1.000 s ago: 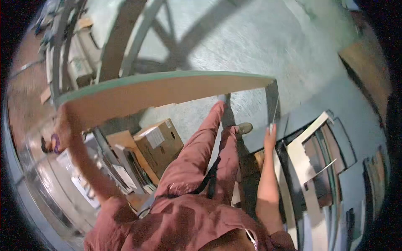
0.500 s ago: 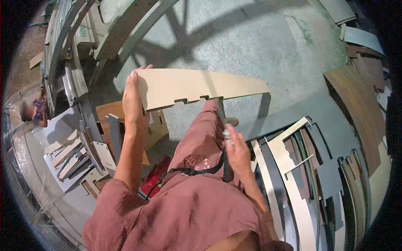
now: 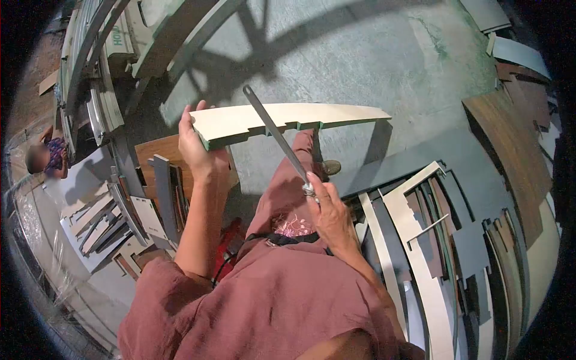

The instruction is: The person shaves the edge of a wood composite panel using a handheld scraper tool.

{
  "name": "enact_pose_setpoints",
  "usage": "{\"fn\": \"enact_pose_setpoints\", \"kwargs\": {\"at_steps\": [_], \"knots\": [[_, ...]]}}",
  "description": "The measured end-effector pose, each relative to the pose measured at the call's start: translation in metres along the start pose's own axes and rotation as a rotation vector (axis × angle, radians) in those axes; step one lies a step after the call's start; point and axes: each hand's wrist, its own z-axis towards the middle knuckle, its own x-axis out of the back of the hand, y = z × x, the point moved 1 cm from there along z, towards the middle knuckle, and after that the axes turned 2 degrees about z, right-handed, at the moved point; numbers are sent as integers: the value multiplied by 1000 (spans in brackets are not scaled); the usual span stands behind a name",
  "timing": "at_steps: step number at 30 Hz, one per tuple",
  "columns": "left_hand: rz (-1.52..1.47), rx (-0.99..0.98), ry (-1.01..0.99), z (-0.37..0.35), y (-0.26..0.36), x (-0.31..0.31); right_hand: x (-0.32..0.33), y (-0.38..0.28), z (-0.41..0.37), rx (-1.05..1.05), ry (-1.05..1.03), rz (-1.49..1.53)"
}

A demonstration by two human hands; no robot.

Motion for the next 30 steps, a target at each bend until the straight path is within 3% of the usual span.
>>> {"fn": "enact_pose_setpoints", "kwargs": {"at_steps": [6, 9, 11, 13, 15, 17, 19, 21, 22, 23, 25, 28, 30], "knots": [[-175, 147, 244, 14, 0, 1, -38, -43, 45, 135, -7, 183], [-211, 185, 247, 14, -4, 4, -51, -44, 70, 171, 22, 270], [-203, 176, 224, -3, -2, 2, -53, -36, 79, 169, 71, 200], [-257, 159, 73, -17, -1, 2, -50, -32, 80, 207, 82, 174], [-213, 136, 6, -32, 1, 11, -44, -26, 77, 80, 30, 188], [64, 6, -180, -40, 5, 14, -31, -23, 85, 175, 106, 86], [135, -28, -230, -34, 10, 29, -17, -29, 92, 184, 116, 125], [645, -294, -506, -37, 19, 37, -1, -39, 90, 123, 58, 151], [590, -447, -599, -40, 20, 33, 3, -42, 88, 82, -40, 117], [588, -449, -601, -42, 20, 33, 4, -44, 87, 43, -139, 83], [791, -313, -552, -46, 19, 33, 6, -54, 74, 63, -135, 27], [907, -425, -553, -46, 17, 41, 18, -77, 37, 39, -169, 115], [940, -506, -579, -46, 14, 47, 21, -80, 15, 88, -230, 15]]}}
